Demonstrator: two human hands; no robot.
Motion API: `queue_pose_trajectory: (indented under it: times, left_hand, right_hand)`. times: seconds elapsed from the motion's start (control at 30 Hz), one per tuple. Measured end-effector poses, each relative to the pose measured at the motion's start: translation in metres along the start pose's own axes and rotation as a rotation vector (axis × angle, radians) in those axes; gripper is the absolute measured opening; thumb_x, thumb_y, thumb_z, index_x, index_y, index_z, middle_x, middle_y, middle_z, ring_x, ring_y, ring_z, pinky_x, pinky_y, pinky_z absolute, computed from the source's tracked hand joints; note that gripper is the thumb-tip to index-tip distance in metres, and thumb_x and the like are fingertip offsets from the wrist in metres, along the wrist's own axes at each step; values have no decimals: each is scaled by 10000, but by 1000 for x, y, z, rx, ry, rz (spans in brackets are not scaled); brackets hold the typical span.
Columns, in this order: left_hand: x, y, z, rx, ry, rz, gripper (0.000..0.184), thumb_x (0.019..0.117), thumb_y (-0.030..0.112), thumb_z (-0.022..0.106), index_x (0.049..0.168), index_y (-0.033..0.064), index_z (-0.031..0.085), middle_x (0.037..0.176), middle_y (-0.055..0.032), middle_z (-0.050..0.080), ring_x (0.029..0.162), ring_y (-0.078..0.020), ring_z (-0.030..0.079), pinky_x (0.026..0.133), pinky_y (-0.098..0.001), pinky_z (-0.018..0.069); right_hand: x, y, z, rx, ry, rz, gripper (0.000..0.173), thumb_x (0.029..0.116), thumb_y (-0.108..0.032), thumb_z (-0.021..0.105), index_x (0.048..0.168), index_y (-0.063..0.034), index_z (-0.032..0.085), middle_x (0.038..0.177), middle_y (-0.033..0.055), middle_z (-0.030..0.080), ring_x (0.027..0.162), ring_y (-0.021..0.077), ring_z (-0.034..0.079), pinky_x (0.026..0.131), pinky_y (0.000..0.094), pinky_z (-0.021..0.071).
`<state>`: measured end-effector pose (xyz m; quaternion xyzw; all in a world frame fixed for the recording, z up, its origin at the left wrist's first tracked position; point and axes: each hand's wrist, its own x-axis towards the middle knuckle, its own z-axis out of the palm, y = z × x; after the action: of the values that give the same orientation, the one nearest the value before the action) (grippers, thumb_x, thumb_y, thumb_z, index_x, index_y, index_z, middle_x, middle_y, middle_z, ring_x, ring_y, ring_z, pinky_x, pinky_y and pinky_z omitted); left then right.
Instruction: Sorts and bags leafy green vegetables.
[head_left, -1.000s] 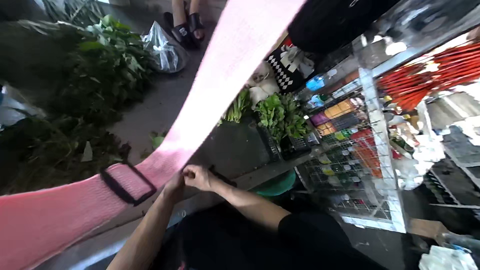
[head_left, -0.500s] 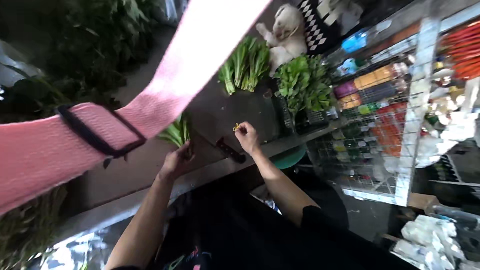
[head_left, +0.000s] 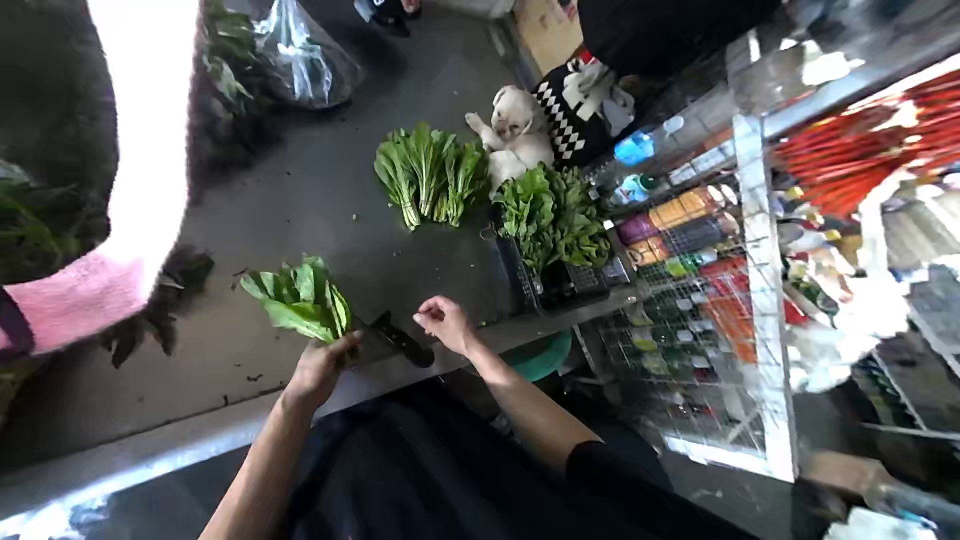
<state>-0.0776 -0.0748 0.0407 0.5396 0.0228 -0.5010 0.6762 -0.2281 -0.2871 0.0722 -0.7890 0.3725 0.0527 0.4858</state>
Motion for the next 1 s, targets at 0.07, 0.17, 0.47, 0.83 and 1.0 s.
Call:
queue_pose_trajectory:
  times: [0.07, 0.17, 0.47, 0.83, 1.0]
  left_hand:
    - [-7, 6, 17, 88, -75, 44, 353, 936, 135, 704, 1239, 23, 562, 954, -53, 696, 823, -141, 680, 748, -328, 596]
    - [-13, -2, 33, 150, -101, 81, 366, 980, 203, 665, 1294, 46, 560, 986, -55, 706, 850, -136, 684, 781, -330, 594]
    - [-43, -34, 14, -116, 227, 33, 491, 1104, 420, 410, 1393, 43, 535, 1262, -143, 662, 1130, -264, 665, 966, -470, 569]
    - [-60, -24, -46, -189, 184, 20, 402, 1108, 300, 448, 1337, -12, 555, 1180, -170, 682, 1059, -261, 690, 940, -432, 585]
    - [-70, -13, -71, 59, 256, -71, 375, 1042, 258, 608, 1292, -20, 583, 1110, -161, 700, 967, -235, 707, 874, -398, 600]
  right_hand:
    - [-4, -18, 0, 43, -223, -59, 520, 932, -330, 766, 1309, -5, 617, 1081, 140, 701, 842, 184, 716, 779, 358, 624]
    - [-6, -32, 17, 40, -371, -88, 512, 898, -335, 808, 1265, -14, 655, 1063, 127, 733, 875, 183, 723, 848, 386, 613]
    - [10, -20, 45, 411, -509, -21, 205, 1014, -125, 633, 1154, 25, 635, 967, 123, 699, 810, 189, 688, 779, 369, 601]
    - [2, -44, 113, 323, -344, 86, 511, 939, -93, 726, 1388, 5, 502, 1127, 188, 683, 908, 251, 704, 814, 408, 604]
    - [-9, -53, 135, 217, -166, 142, 418, 972, -70, 672, 1357, 21, 536, 1069, 169, 696, 813, 223, 724, 772, 372, 625]
